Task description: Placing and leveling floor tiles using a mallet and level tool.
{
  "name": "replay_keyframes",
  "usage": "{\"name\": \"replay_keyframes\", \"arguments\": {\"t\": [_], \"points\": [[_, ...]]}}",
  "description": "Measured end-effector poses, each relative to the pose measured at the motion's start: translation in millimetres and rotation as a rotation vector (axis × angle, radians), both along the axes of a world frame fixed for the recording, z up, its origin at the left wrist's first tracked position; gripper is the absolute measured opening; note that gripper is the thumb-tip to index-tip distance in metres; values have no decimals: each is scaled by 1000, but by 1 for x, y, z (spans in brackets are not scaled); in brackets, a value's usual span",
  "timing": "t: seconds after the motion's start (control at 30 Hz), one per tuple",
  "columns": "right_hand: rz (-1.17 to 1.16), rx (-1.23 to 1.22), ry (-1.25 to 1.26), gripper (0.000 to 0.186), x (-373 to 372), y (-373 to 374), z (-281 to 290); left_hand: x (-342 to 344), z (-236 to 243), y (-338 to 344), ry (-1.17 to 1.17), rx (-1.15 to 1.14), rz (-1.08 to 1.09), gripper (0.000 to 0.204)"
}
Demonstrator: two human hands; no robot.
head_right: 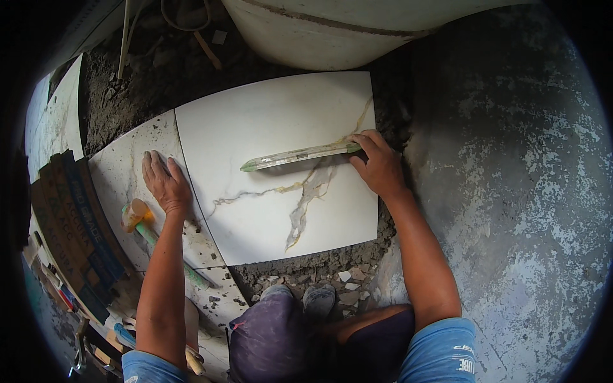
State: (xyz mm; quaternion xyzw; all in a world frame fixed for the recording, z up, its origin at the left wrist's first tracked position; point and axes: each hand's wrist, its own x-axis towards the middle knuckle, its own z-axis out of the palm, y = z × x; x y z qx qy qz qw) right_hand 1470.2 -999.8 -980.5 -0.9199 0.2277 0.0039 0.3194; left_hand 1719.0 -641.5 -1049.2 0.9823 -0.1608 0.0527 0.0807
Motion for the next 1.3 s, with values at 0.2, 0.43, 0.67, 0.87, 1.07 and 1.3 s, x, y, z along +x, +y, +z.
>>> {"name": "replay_keyframes", "arguments": {"t": [0.2, 0.43, 0.67, 0.87, 1.07, 1.3], "points": [[14, -12, -8, 44, 1, -3, 1, -1, -3, -2, 1, 7, -3, 56], [73, -184, -29, 54, 13, 11, 10, 0, 2, 1, 24, 1, 28, 57], [265, -255, 17, 44, 30, 34, 11, -2, 5, -4, 16, 10, -5, 78], [209, -232, 56, 38, 26, 30, 7, -1, 16, -2, 2, -18, 8, 86], [205, -324, -53, 33, 75, 2, -12, -3, 11, -4, -5, -35, -13, 84], [271, -380, -52, 39, 105, 5, -1, -3, 15, -9, 44, -11, -8, 80]]}}
